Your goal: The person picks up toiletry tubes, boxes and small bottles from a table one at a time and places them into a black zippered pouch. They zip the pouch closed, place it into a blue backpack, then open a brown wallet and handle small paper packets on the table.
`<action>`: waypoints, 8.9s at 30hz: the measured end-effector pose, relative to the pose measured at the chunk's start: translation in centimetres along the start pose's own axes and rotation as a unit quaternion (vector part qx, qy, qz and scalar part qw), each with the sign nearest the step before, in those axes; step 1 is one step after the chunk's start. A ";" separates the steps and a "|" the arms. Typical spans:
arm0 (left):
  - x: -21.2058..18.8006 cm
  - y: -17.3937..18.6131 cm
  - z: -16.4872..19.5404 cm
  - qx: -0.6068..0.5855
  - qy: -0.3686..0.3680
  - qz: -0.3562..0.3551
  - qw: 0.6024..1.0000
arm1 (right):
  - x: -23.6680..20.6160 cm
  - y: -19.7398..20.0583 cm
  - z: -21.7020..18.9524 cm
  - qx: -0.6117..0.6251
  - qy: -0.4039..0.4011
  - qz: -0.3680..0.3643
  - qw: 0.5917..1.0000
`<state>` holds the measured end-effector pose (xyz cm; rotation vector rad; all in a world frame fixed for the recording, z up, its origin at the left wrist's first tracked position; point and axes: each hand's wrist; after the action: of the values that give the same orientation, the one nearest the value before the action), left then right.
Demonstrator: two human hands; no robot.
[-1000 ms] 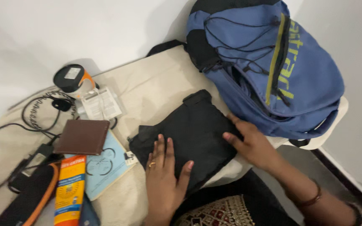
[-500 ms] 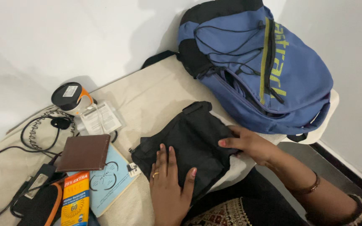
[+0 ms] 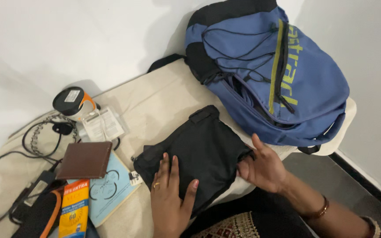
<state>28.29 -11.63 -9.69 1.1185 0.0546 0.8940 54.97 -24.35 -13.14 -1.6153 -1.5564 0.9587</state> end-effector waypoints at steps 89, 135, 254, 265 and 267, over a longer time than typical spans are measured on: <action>21.0 -12.2 18.1 0.138 -0.374 -0.120 0.909 | -26.3 10.5 -14.6 -0.061 0.514 0.275 0.810; 27.7 -5.4 13.6 0.047 -0.300 0.192 0.933 | -17.6 12.1 -12.6 -0.036 0.359 0.276 0.891; 15.7 9.3 9.1 -0.035 -0.279 -0.168 0.945 | -2.1 -5.4 -9.3 -0.877 0.317 -0.240 0.269; 11.8 17.8 -11.5 0.183 0.266 -0.065 0.944 | 17.6 -13.9 1.3 -0.867 0.390 -0.218 0.221; 11.5 17.2 -12.9 0.151 0.344 -0.111 0.920 | 19.8 -12.6 2.3 -0.852 0.415 -0.205 0.243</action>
<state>19.85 7.84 2.23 1.0024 0.9104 1.0563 47.02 -4.02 -4.23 -1.6197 -1.5178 -2.5571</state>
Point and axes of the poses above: each hand's wrist, its own x-axis towards the middle knuckle, its own y-axis out of the back of the hand, z = x × y, and after that the axes turned 3 degrees about -z, right-handed
